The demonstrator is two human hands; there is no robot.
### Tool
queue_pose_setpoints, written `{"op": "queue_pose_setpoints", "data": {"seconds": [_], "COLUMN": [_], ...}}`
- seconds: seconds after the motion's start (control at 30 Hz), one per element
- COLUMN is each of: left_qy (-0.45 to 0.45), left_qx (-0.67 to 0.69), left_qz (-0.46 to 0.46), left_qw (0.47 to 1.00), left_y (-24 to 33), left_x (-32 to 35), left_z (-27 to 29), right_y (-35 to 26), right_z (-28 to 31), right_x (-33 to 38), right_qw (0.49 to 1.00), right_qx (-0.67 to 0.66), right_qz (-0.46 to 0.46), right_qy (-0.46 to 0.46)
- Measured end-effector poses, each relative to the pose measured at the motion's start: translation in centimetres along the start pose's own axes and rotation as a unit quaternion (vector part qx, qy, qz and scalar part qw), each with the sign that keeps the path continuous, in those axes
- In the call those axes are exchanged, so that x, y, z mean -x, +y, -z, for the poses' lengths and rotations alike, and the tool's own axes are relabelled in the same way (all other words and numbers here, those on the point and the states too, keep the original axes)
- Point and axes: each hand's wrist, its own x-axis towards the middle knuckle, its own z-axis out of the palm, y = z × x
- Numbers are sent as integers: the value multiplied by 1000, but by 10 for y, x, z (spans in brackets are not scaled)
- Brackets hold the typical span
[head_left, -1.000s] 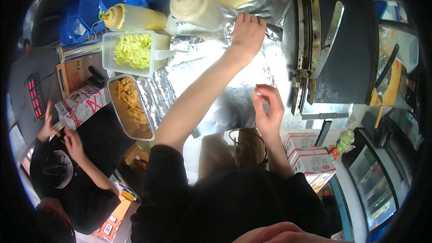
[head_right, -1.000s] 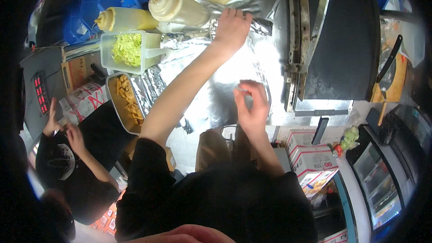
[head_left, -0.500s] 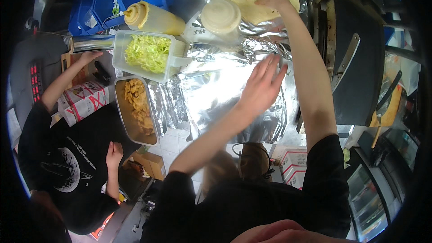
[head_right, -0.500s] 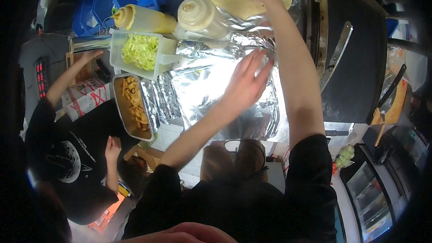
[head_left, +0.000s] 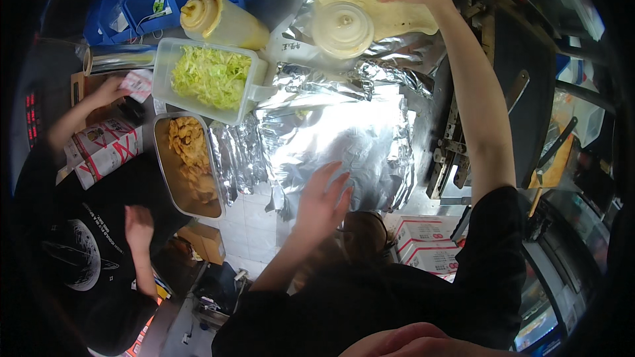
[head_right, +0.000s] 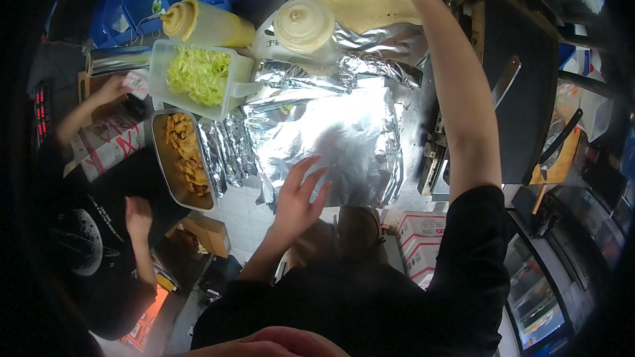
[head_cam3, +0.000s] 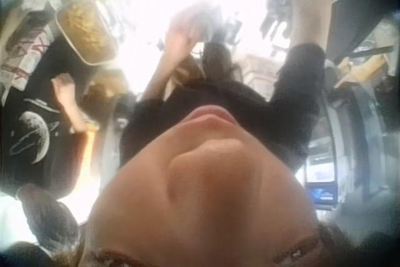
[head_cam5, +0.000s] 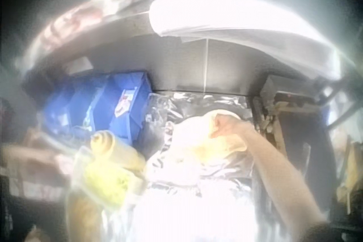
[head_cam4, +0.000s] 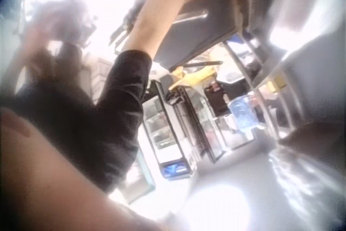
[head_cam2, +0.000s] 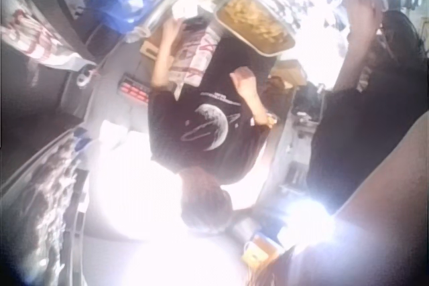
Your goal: The person assembles tacos by placing tortillas on foil, adding shredded lettuce and cooked chicken, then folding and wrapping each unit. The process repeats for multiple tacos in a commercial kitchen setting.
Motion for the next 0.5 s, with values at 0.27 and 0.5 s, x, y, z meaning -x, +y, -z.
{"op": "queue_pose_setpoints", "data": {"seconds": [0.27, 0.5], "left_qy": [25, 28], "left_qx": [1, 22], "left_qz": [30, 26], "left_qw": [999, 999], "left_y": [-2, 2], "left_x": [-4, -9], "left_z": [13, 12], "right_y": [-66, -40], "right_z": [1, -19], "right_x": [11, 24], "right_qw": [983, 998], "right_qx": [121, 8], "right_qz": [-100, -64], "right_qy": [-98, 16]}}
